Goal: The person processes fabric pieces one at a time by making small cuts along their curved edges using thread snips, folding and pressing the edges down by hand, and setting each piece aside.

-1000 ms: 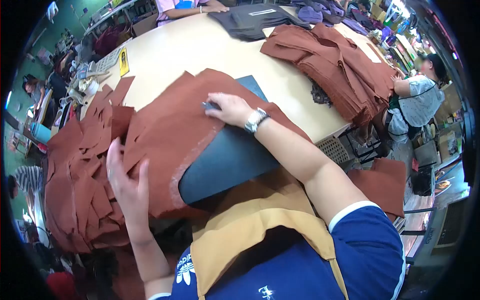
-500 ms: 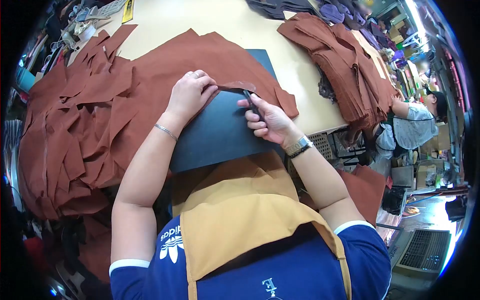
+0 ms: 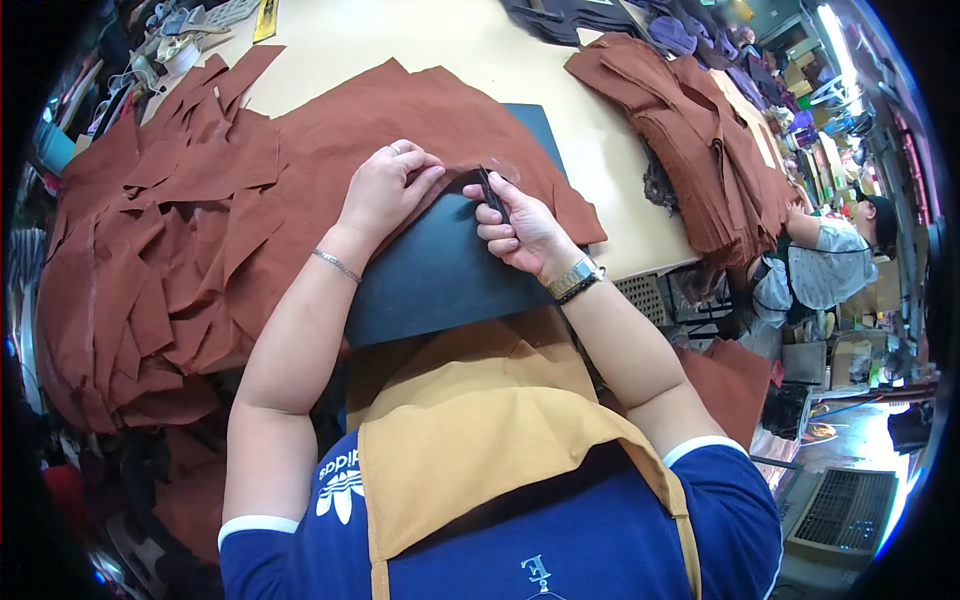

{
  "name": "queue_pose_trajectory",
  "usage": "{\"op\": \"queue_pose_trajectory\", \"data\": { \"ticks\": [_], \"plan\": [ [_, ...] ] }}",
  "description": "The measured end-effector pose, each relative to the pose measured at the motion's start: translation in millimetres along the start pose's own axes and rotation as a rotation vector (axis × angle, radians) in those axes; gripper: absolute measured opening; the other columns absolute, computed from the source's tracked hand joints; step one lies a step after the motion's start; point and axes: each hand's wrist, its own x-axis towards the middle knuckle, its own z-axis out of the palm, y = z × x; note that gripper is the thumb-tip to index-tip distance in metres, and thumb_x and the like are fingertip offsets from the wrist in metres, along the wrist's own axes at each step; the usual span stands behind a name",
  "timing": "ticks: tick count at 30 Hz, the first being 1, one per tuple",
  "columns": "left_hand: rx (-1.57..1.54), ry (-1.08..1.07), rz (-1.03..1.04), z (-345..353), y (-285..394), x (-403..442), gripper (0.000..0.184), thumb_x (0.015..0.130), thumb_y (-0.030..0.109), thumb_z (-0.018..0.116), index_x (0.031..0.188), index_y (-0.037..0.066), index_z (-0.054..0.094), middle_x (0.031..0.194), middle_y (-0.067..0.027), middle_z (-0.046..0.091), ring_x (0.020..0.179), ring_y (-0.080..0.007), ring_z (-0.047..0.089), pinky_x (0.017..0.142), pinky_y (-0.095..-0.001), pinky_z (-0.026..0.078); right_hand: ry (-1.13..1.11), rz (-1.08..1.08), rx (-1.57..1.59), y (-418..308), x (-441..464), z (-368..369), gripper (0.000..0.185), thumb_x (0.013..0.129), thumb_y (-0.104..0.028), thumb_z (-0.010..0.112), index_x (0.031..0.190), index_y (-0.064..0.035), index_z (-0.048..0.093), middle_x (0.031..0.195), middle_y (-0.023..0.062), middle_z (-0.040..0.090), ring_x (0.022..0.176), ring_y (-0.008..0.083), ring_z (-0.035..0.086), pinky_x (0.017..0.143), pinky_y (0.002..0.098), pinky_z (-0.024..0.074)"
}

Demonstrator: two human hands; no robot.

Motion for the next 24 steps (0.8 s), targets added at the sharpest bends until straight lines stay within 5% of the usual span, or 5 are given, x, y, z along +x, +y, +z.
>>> {"op": "queue_pose_trajectory", "data": {
  "ticks": [24],
  "plan": [
    [-0.019,0.002,0.006,3,-4,-1,0.013,0.089,0.016,0.069,0.094,0.005,0.072,0.09,-0.007,0.065,0.081,-0.0219,0.065,0.073,-0.0325,0.053,0.033,-0.018,-0.07,2,-2,5,0.035,0.104,-0.041,0.046,0.109,-0.0076,0.053,0.066,-0.004,0.042,0.048,0.0033,0.032,0.039,0.0173,0.0229]
  ]
}}
